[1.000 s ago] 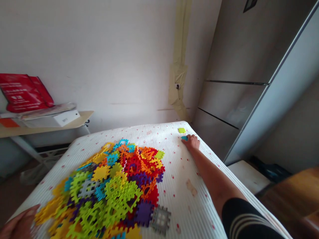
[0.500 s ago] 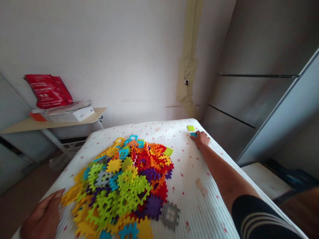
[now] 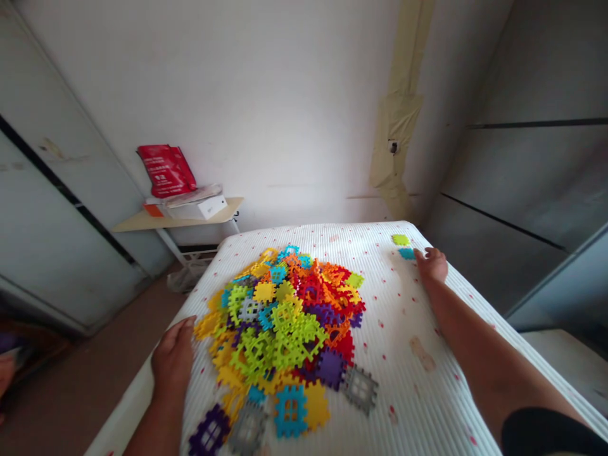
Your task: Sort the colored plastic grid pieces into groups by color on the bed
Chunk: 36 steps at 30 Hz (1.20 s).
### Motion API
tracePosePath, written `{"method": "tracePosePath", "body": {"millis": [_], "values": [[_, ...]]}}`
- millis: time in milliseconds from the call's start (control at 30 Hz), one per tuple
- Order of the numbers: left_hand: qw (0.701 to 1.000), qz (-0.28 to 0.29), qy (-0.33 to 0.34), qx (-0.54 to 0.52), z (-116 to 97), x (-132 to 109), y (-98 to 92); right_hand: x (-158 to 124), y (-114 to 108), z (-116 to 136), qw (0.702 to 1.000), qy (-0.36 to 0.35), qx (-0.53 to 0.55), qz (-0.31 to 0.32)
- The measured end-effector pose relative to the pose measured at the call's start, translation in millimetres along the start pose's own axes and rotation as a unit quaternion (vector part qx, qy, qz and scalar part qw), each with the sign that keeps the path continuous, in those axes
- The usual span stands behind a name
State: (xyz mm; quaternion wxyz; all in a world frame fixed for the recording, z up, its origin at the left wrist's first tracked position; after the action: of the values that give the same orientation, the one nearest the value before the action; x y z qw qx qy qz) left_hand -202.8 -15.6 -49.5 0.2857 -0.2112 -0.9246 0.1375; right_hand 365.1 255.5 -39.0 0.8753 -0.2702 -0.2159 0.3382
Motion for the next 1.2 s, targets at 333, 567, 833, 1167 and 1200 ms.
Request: {"method": "tracePosePath", "body": {"millis": [333,567,833,1167,1200], "values": [[0.997,0.017,-0.045,-0.066,-14.4,-4.3,-2.6,-24.7,-20.3,-17.4,0.992,0.017,0.123,0.007],[0.996,-0.009,-0.008,-0.088,0.1,-3.5,3.0,-47.6,-26.9,-22.8,0.991,0.007,0.122,0.055],[0.994,-0.015,-0.03,-0.101,0.1,-5.5,2.3,-86.0,-43.4,-17.7,0.99,-0.057,0.043,0.12],[0.99,-0.022,-0.049,-0.128,-24.6,-26.4,-10.7,-152.2,-59.7,10.6,0.969,-0.158,0.064,0.179],[0.99,-0.022,-0.05,-0.131,-25.3,-26.6,-10.9,-163.3,-65.0,15.9,0.959,-0.192,0.089,0.186]]}}
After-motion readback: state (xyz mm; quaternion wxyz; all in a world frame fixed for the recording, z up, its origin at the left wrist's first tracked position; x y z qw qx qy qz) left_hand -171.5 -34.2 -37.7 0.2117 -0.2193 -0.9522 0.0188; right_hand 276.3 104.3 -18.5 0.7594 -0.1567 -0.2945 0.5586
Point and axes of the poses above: each hand's wrist, its own x-axis towards the middle knuckle, its own y-axis out of the palm, z = x × y, the point moved 1 cm from there along x, towards the middle knuckle, and after that the axes turned 12 degrees about y, right-handed, at the moved point
